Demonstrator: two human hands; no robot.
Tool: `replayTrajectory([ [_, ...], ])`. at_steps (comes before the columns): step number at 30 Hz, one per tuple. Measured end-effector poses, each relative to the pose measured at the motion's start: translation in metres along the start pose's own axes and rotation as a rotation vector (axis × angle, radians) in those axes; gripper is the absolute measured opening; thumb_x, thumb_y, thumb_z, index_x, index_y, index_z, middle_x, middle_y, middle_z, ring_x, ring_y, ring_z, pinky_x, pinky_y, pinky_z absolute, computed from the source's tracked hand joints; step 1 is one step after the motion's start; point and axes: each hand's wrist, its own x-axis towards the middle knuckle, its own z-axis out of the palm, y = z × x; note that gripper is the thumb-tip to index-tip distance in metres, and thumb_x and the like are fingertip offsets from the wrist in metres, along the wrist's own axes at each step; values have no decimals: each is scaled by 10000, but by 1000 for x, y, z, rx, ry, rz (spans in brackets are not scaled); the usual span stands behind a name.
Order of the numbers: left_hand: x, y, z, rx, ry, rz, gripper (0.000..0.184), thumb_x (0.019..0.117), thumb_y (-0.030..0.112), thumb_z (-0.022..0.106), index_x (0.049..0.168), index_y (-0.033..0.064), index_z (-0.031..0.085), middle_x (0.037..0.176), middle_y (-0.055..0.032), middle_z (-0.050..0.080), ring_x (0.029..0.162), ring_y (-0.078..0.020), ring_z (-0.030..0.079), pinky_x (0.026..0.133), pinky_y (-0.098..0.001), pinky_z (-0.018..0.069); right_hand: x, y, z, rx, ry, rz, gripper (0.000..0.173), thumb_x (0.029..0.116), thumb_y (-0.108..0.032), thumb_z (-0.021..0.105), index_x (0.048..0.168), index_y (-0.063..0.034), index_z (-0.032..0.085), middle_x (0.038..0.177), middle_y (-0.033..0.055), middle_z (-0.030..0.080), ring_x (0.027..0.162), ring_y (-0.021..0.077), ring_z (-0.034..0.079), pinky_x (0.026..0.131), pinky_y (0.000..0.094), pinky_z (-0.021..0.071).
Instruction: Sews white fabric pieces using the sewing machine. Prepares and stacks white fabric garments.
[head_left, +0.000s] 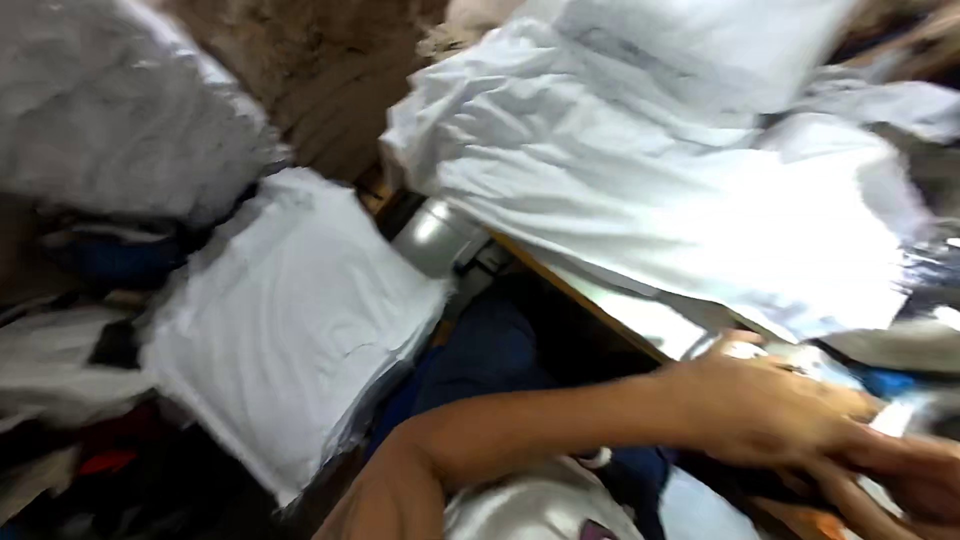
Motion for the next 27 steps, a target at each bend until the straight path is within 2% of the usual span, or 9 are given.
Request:
replayTrajectory([
  [3,-16,-13,-17,-181,-252,-116,283,1073,216,499,1003,40,709,844,-89,701,870,-231,686,969,-565,407,-8,-18,-10,-76,68,84,159,922,-53,673,1027,30,586,948,61,701,887,41,664,817,234,574],
  [7,-23,-19,-66,-52,-265,-160,286,1089,274,474,1003,92,678,833,-19,672,813,-130,648,962,-506,407,-32,-1,-18,-73,200,215,177,860,-64,632,991,55,626,867,63,679,732,21,604,664,178,529],
  [8,-16,-16,-72,4,-285,-132,290,1091,293,468,1004,102,669,829,-13,659,806,-128,639,957,-501,400,-28,2,-14,-71,196,209,254,863,-108,653,1056,57,647,896,76,694,764,43,623,694,206,540],
  [10,0,-3,-71,146,-354,-32,295,1086,312,477,980,119,674,816,-17,648,783,-154,632,928,-493,408,-8,1,-4,-27,166,102,528,929,-356,709,1281,32,642,1162,129,705,1078,161,653,960,355,535],
  [12,16,10,-63,273,-400,69,257,1062,302,521,944,139,682,797,-18,647,751,-176,639,873,-483,445,18,-4,11,140,181,-62,797,964,-593,615,1439,39,513,1400,178,606,1313,243,570,1114,436,473],
  [16,32,19,-73,302,-329,23,238,1036,337,567,932,179,712,793,67,657,744,-56,603,840,-379,431,43,-12,32,389,278,-12,407,1087,-293,515,1281,45,631,959,56,685,808,19,618,743,188,533],
  [19,32,15,-73,283,-357,-19,242,1039,336,553,935,190,715,816,90,661,771,-16,593,863,-341,402,36,-7,27,413,180,29,393,1101,-300,483,1102,25,703,883,32,694,766,-7,618,718,161,523],
  [22,35,15,-59,314,-379,-28,233,1041,311,542,939,186,709,802,80,648,751,-36,585,829,-353,402,29,1,23,404,116,26,403,1108,-349,453,1113,-24,691,894,-5,702,817,16,660,758,196,562],
  [27,45,18,-62,257,-466,-22,219,1054,289,524,996,191,711,873,93,663,805,-23,588,802,-311,412,10,17,10,455,49,13,254,1086,-216,525,1064,-36,703,722,-42,655,587,-26,571,539,123,481],
])
